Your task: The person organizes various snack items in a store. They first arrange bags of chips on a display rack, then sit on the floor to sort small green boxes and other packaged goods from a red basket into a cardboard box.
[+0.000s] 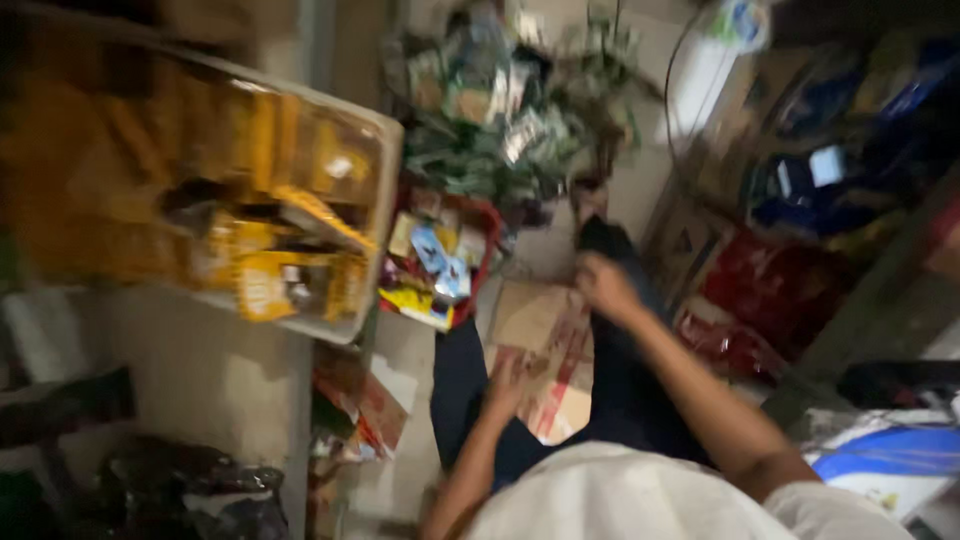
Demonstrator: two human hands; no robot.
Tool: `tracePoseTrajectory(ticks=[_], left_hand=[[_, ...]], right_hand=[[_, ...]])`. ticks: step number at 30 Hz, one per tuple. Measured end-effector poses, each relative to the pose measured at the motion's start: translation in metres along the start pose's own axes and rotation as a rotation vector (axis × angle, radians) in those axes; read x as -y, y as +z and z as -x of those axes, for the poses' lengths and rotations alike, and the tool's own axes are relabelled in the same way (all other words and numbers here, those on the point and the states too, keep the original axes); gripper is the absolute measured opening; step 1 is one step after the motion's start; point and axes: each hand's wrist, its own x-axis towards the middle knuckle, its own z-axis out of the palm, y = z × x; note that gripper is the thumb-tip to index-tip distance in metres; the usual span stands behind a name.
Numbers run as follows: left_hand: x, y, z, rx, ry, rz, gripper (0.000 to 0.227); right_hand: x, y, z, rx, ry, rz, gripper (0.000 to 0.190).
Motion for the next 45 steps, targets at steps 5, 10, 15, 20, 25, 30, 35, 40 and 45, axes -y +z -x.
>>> tracePoseTrajectory(ticks=[5, 10, 15, 20, 25, 30, 35, 40, 45], left_hand=[[0.035, 0.002, -0.086, -0.024, 0.105, -0.099, 0.043], [0.061, -0.007, -0.161, -0.056, 0.195, -0.096, 0.042], [0.082, -0.009, -0.235, -0.095, 0.358, -0.044, 0.037], [0.101, -0.015, -0.276, -0.132, 0.453, -0.022, 0.039], [0.106, -0.033, -0.28, -0.178, 0.477, 0.042, 0.041], [0.095, -0.073, -0.269, -0.32, 0.585, -0.182, 0.043], [0.086, -0.075, -0.214, -0.507, 0.791, -0.293, 0.041], [0.088, -0.047, -0.184, -0.421, 0.848, -0.165, 0.038], [0.125, -0.03, -0.166, -0.596, 0.787, -0.563, 0.044]], right_hand=[[-0.081, -0.002, -0.107, -0.28, 0.032, -0.309, 0.032], [-0.054, 0.03, -0.141, -0.233, 0.055, -0.465, 0.039], [-0.006, -0.016, -0.148, -0.15, -0.159, -0.018, 0.045], [0.011, -0.04, -0.152, -0.117, -0.031, 0.165, 0.048], [0.03, -0.039, -0.143, -0.193, -0.103, 0.488, 0.053], [0.045, -0.018, -0.113, -0.343, -0.196, 0.586, 0.053], [0.039, 0.013, -0.044, -0.441, -0.455, 0.428, 0.052], [0.046, 0.082, -0.022, -0.291, -0.654, 0.364, 0.046], [0.025, 0.133, -0.028, -0.228, -0.726, 0.465, 0.042]])
